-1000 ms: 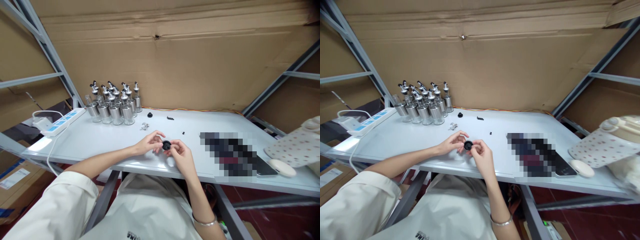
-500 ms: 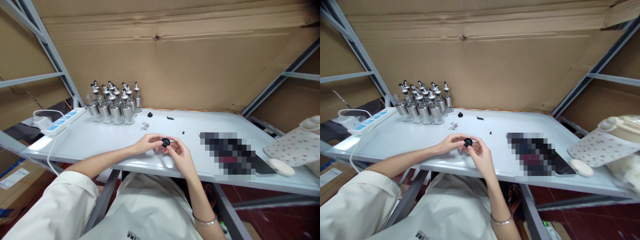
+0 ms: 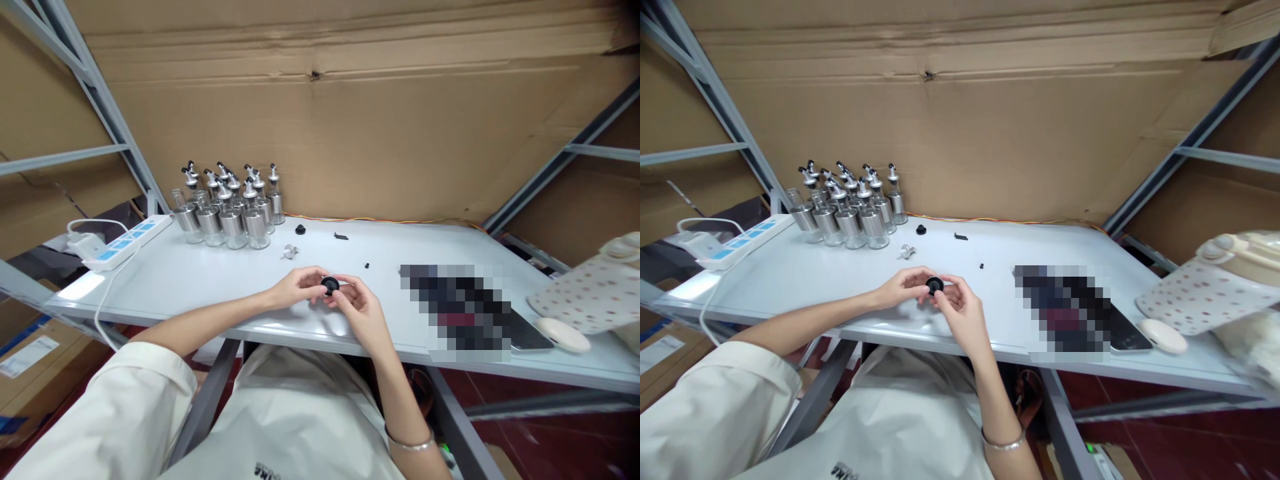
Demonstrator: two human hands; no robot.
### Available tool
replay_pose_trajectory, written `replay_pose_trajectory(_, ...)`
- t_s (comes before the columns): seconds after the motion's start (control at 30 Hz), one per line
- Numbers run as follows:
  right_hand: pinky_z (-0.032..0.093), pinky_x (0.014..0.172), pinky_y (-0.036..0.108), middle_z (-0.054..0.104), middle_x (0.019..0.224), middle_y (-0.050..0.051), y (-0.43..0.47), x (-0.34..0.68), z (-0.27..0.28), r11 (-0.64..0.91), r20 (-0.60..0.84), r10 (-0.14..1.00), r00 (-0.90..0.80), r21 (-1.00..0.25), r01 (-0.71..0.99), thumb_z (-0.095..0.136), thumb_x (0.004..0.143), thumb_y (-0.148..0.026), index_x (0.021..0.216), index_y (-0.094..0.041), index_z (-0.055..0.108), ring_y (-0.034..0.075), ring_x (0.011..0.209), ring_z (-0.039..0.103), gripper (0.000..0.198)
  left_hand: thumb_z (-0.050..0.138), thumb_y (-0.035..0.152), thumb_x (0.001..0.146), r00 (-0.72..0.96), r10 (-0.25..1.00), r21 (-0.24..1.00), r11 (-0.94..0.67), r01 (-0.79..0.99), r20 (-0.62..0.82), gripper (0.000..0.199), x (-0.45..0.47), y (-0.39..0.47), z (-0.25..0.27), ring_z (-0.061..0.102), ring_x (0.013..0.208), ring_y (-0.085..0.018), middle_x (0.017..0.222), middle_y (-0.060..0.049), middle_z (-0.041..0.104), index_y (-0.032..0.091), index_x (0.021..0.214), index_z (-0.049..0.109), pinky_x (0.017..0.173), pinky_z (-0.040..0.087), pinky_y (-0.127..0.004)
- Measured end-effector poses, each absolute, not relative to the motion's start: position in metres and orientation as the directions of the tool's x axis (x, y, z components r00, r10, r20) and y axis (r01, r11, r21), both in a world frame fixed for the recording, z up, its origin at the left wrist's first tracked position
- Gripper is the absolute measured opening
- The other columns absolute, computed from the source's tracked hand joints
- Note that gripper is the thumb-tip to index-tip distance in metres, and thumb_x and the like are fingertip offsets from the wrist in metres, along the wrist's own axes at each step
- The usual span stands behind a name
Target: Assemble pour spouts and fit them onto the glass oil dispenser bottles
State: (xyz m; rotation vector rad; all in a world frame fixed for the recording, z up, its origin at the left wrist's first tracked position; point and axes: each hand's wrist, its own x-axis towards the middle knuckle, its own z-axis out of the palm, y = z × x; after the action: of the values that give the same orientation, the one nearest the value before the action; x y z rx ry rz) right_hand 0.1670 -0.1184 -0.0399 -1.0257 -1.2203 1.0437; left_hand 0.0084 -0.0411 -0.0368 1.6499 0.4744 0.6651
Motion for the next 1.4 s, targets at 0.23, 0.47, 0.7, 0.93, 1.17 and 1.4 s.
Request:
replay_pose_trajectory(0.23,0.056,0.068,0.03,0.068,0.075,0.003,-0.1178,0.1676,-0.0406,0.21,0.208,0.977,0.051,-0.977,-0.037,0.066,0.074,-0.04,0.098,-0.019,0.056,0.017,0.069,0.067,0.033,0.065,0.05,0.075,0.753,0.64,0.98,-0.199,-0.025,0.149,0.049,0.0087,-0.0421,-0.0363,0.054,0.057,-0.008,0.074,-0.001,0.057,0.012,0.102,0.052,0.057,0.044,-0.022)
replay_pose_trajectory(0.47,0.054,0.065,0.029,0.07,0.076,0.004,-0.1163,0.167,-0.0426,0.155,0.154,0.987,0.041,-0.987,-0.039,0.069,0.068,-0.038,0.091,-0.019,0.055,0.016,0.068,0.066,0.033,0.065,0.056,0.07,0.783,0.61,0.982,-0.188,-0.011,0.125,0.052,0.0086,-0.0452,-0.0337,0.047,0.047,-0.005,0.07,0.002,0.055,0.015,0.093,0.043,0.043,0.038,-0.017)
replay_pose_trajectory(0.7,0.052,0.064,0.028,0.07,0.073,0.004,-0.1175,0.1667,-0.0414,0.13,0.129,0.991,0.036,-0.991,-0.031,0.068,0.067,-0.035,0.088,-0.018,0.055,0.015,0.064,0.064,0.03,0.065,0.052,0.071,0.788,0.607,0.978,-0.207,0.034,0.101,0.047,0.0082,-0.0451,-0.0331,0.043,0.05,-0.004,0.072,0.001,0.057,0.016,0.09,0.042,0.045,0.031,-0.016)
replay_pose_trajectory(0.93,0.051,0.063,0.028,0.068,0.071,0.003,-0.1182,0.1674,-0.0393,0.133,0.133,0.991,0.018,-0.991,0.002,0.067,0.064,-0.03,0.086,-0.019,0.054,0.014,0.062,0.063,0.027,0.063,0.036,0.073,0.808,0.568,0.968,-0.252,-0.012,0.158,0.032,0.0086,-0.0473,-0.0319,0.047,0.059,-0.007,0.069,0.002,0.057,0.016,0.086,0.042,0.054,0.03,-0.018)
replay_pose_trajectory(1.17,0.051,0.063,0.026,0.065,0.068,0.001,-0.1194,0.1669,-0.0404,0.132,0.133,0.991,0.011,-0.991,0.007,0.064,0.064,-0.025,0.086,-0.018,0.054,0.014,0.063,0.062,0.026,0.059,0.024,0.069,0.797,0.589,0.951,-0.303,0.066,0.132,0.023,0.0068,-0.0487,-0.0298,0.041,0.054,-0.006,0.063,0.005,0.053,0.016,0.083,0.042,0.052,0.026,-0.018)
replay_pose_trajectory(1.4,0.052,0.064,0.027,0.067,0.07,0.002,-0.12,0.1673,-0.0397,0.147,0.147,0.989,-0.006,-0.989,0.02,0.064,0.066,-0.024,0.086,-0.019,0.055,0.014,0.063,0.063,0.023,0.054,0.02,0.068,0.794,0.587,0.913,-0.394,0.106,0.161,0.018,0.0061,-0.0477,-0.0311,0.035,0.051,-0.005,0.061,0.007,0.05,0.017,0.081,0.042,0.05,0.026,-0.018)
